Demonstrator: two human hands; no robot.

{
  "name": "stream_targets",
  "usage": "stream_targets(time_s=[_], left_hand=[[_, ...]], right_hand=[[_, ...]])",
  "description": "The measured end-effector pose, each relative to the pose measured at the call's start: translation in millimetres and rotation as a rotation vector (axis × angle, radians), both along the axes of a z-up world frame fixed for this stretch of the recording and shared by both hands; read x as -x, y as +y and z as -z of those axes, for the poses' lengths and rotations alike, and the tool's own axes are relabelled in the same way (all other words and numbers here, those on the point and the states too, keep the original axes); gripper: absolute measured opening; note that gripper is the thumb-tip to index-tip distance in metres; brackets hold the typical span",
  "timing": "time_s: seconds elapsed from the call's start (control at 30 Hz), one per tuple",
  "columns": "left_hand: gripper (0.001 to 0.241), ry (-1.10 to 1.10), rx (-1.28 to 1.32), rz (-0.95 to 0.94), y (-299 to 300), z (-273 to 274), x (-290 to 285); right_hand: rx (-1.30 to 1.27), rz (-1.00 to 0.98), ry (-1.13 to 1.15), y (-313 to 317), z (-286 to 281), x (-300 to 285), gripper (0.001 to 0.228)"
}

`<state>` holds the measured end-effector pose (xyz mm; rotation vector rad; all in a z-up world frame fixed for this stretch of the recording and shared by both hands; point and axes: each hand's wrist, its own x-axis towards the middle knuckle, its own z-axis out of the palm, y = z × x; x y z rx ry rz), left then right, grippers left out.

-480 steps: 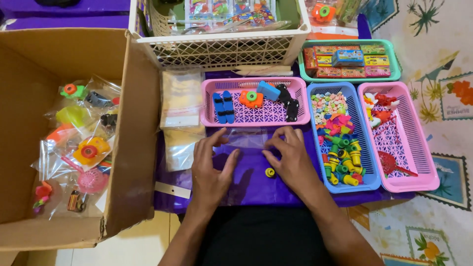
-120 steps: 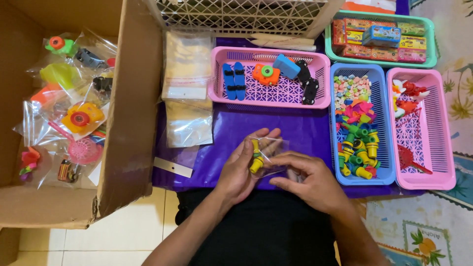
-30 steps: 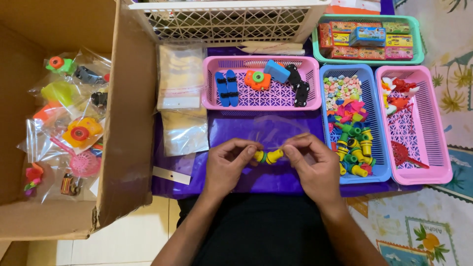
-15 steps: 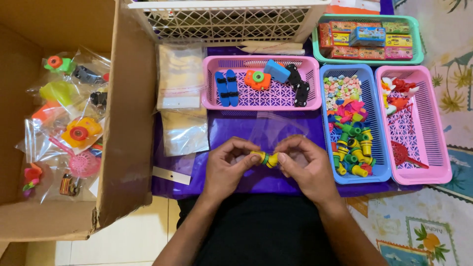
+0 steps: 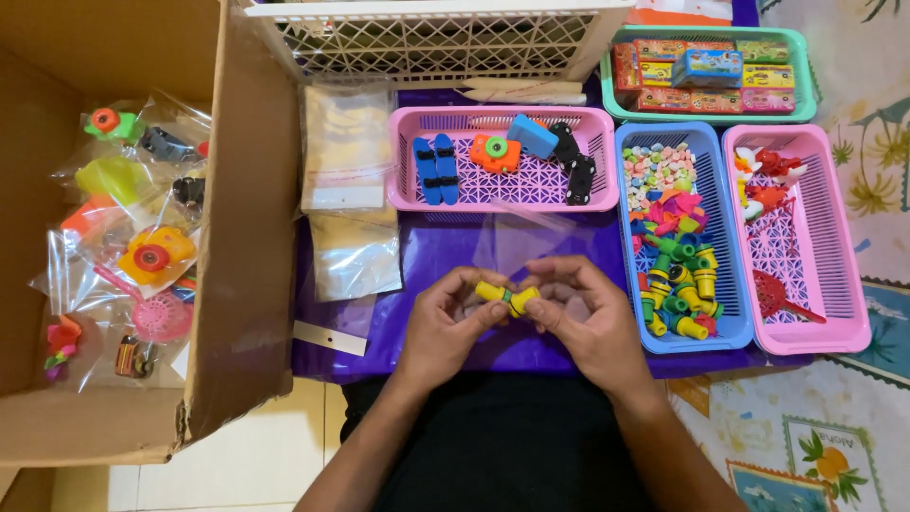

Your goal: The person is kitting small toy components by picking them from sorted trays and placing them into individual plastic bags.

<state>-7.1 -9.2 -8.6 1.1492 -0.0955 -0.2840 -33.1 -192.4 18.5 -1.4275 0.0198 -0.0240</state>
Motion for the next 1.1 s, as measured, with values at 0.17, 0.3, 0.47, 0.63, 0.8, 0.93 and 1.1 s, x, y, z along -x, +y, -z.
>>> stream_targets(time_s=[0.17,0.3,0.47,0.63,0.8,0.93,1.1], left_hand=[[0.038,0.052,0.019,-0.019,3,5,-3],[0.034,0.086,0.077,-0.033,3,4,-2],[0.033,0.031,-0.009,-0.021,4,3,-1],[0.035,0.002,-0.098,-0.022,6,0,-1],[0.039,-0.136,-0.31,0.024,12,-15,0],[0.037,-0.312,-0.426,0.078,19,-25,-6],[0.039,-0.442,-0.473,0.179,27,-37,-5]], right_hand=[[0.046,0.035,0.03,-12,17,1,0.029],[0.102,0.068,0.007,-14,7,2,0.027],[0.456,0.164,-0.332,-16,-31,-4,0.026],[0.651,0.153,-0.484,-28,-41,-10,0.035],[0.859,-0.044,-0.426,-34,-47,-16,0.016],[0.694,-0.156,-0.278,-35,-52,-19,0.018],[0.513,-0.4,-0.102,-42,-56,-26,0.03]])
